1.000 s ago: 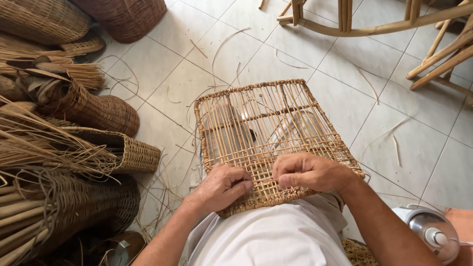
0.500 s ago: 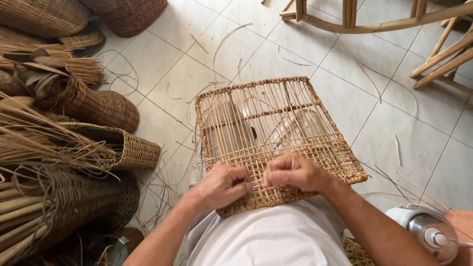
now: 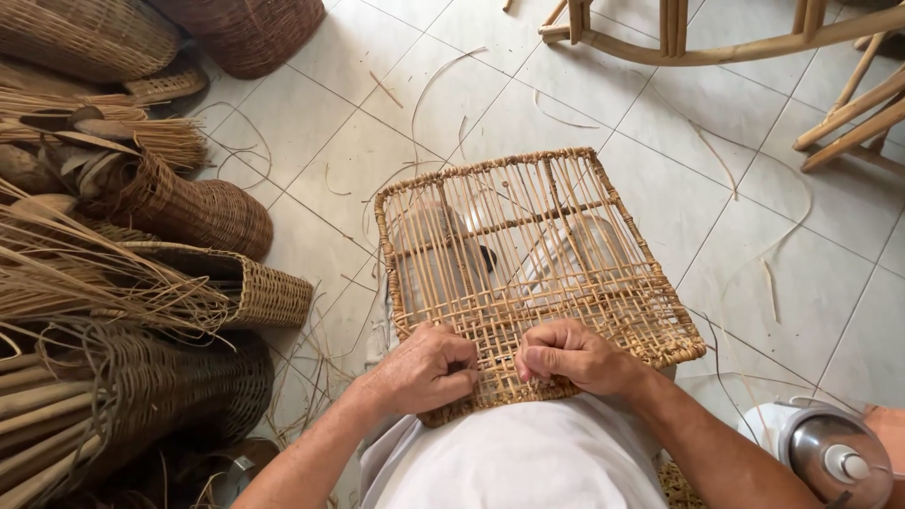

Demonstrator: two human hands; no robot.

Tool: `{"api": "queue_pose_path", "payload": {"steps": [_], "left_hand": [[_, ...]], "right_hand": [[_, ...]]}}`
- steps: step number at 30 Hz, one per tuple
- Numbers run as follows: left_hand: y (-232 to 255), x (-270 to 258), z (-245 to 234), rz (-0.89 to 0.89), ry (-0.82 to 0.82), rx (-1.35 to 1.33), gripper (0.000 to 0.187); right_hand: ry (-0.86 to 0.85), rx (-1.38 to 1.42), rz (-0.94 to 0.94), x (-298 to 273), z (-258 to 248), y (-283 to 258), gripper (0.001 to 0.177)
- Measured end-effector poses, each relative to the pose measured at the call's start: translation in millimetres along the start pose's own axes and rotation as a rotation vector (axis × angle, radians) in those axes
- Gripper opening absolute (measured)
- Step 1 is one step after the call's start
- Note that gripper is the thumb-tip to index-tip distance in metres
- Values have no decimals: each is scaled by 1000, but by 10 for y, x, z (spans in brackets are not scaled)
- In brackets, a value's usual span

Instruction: The person is weaving thin rattan strands into a rectangular frame to create a basket or furniture part.

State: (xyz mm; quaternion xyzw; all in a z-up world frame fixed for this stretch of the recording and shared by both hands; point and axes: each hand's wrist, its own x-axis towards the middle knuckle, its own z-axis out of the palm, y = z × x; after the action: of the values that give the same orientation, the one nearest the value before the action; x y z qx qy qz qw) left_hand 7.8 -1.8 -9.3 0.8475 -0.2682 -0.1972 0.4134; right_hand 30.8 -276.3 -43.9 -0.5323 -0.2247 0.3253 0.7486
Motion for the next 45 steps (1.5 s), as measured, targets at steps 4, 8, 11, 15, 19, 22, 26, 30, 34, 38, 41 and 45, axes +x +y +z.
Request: {"api": "queue_pose_path", "payload": {"steps": [4,8,11,15,19,22,26,30,34,38,41,45], "left_hand": [[-84,-12,20,-28,6,-79,27],[129,-42,-202,-35,-57,-162,17],[190,-51,-327,-35,-6,-127,15],[135,-2,-309,-31,39,-140,12],[21,7,-237,-19,43,-133,14],[88,-27,-234,-28,50,-106,15],[30,-44,-216,-98,85,-189,31],[-56,-48,-179,-56,105,-211,42],[-19,-52,-181,-56,106,-213,44],[-17,-56,-143,-68,114,-169,48],[-15,-57,-132,-73,121,-143,47],[238,-2,-128,-221,129,-35,39]], "right_hand": [[41,43,-27,13,-47,57,39],[67,99,-46,-24,-41,-175,37],[40,36,-63,-25,-136,-351,37],[-25,-265,140,-115,-399,-558,24],[176,-1376,359,-7,175,-1202,56],[60,-1451,221,-23,413,-1129,68],[-30,-1372,56,176,445,-485,43],[15,-1327,62,421,477,-278,13],[3,-1273,6,524,331,-3,11],[42,-1354,34,519,466,-23,16],[65,-1369,-22,520,522,-98,19],[93,-1264,-152,475,707,-312,14]]}}
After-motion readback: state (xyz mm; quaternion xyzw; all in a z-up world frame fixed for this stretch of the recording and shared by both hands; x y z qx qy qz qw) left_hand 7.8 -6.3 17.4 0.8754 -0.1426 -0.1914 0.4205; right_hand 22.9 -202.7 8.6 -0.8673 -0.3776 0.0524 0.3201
